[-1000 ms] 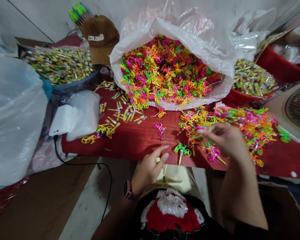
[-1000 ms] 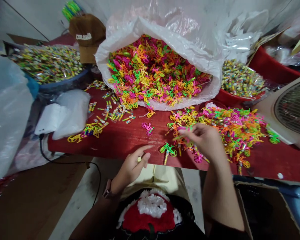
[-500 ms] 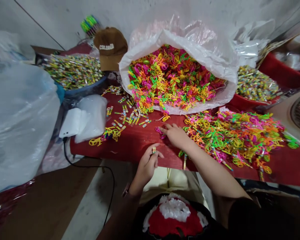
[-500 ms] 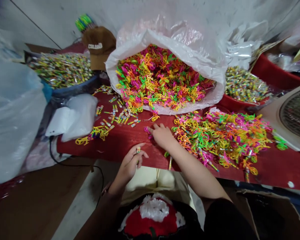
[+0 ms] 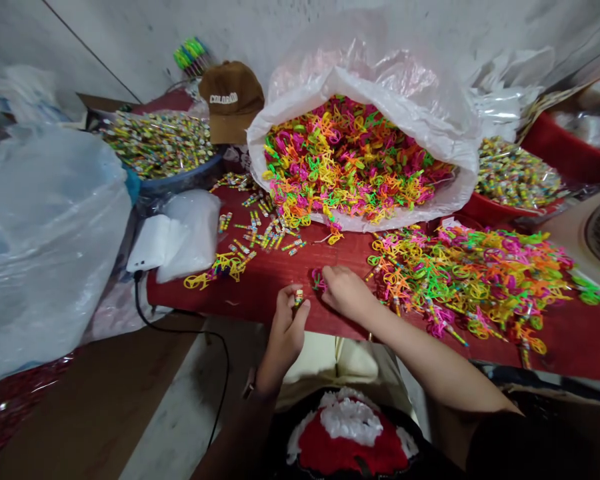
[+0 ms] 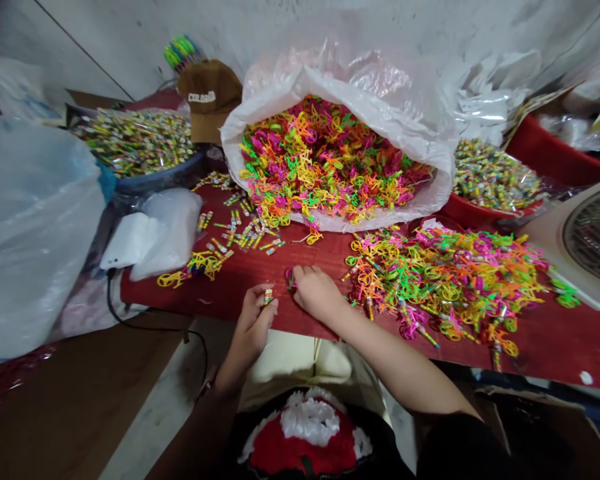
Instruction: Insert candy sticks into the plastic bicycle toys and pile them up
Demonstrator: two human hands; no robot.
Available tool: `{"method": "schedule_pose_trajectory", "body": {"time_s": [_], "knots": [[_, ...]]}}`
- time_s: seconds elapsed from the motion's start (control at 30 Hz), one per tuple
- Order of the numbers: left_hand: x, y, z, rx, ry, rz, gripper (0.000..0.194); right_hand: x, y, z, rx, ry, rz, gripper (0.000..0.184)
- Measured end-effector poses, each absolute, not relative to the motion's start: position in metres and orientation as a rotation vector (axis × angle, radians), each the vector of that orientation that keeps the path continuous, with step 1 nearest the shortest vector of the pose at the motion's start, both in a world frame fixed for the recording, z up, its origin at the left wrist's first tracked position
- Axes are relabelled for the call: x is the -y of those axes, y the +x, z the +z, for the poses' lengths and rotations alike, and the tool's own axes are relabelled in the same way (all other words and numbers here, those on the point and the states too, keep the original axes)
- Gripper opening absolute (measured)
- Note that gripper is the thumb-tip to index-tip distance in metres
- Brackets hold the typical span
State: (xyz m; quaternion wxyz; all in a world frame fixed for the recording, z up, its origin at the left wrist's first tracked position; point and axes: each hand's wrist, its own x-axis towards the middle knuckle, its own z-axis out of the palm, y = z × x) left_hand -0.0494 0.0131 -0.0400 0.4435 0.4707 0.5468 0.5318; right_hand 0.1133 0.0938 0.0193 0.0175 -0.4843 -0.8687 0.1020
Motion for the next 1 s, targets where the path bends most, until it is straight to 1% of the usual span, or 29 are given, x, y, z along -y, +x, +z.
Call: {"method": "schedule_pose_trajectory", "body": {"time_s": [0.03,0.1,0.17,0.2,0.27,0.33,0.43,0.47,0.53,0.67,0.83,1.0], "knots": [[-0.012,-0.048,-0.038,-1.351,1.175,1.311,0.03,-0.091,0.116,0.02,2.548,-1.498,0.46,0.027],[-0.01,-0.045,-0.032,-1.319,1.198,1.284,0.026,-0.082,0.122,0.02,2.152,-1.35,0.917,0.032],[-0.009,-0.041,-0.026,-1.282,1.227,1.26,0.022,-0.069,0.124,0.022,1.784,-1.106,1.337,0.028],[-0.008,-0.039,-0.024,-1.285,1.243,1.259,0.021,-0.062,0.125,0.024,1.694,-1.022,1.437,0.025],[-0.008,-0.037,-0.022,-1.345,1.3,1.269,0.018,-0.049,0.126,0.029,1.653,-0.98,1.423,0.02],[-0.006,-0.035,-0.02,-1.42,1.377,1.26,0.015,-0.038,0.127,0.034,1.687,-1.013,1.267,0.018],[-0.002,-0.033,-0.016,-1.431,1.473,1.148,0.012,-0.028,0.132,0.036,1.715,-1.116,1.136,0.025],[0.0,-0.032,-0.013,-1.428,1.494,1.106,0.012,-0.027,0.135,0.035,1.683,-1.161,1.139,0.023],[0.003,-0.029,-0.007,-1.426,1.521,1.048,0.013,-0.027,0.141,0.03,1.535,-1.228,1.163,0.017],[0.006,-0.022,0.005,-1.386,1.542,1.0,0.013,-0.028,0.147,0.024,1.199,-1.237,1.076,0.023],[0.003,-0.015,0.007,-1.245,1.643,0.97,0.018,-0.017,0.138,0.03,1.055,-1.181,1.44,0.037],[0.002,-0.014,0.008,-1.207,1.69,0.976,0.02,-0.014,0.135,0.036,1.052,-1.164,1.44,0.047]]}}
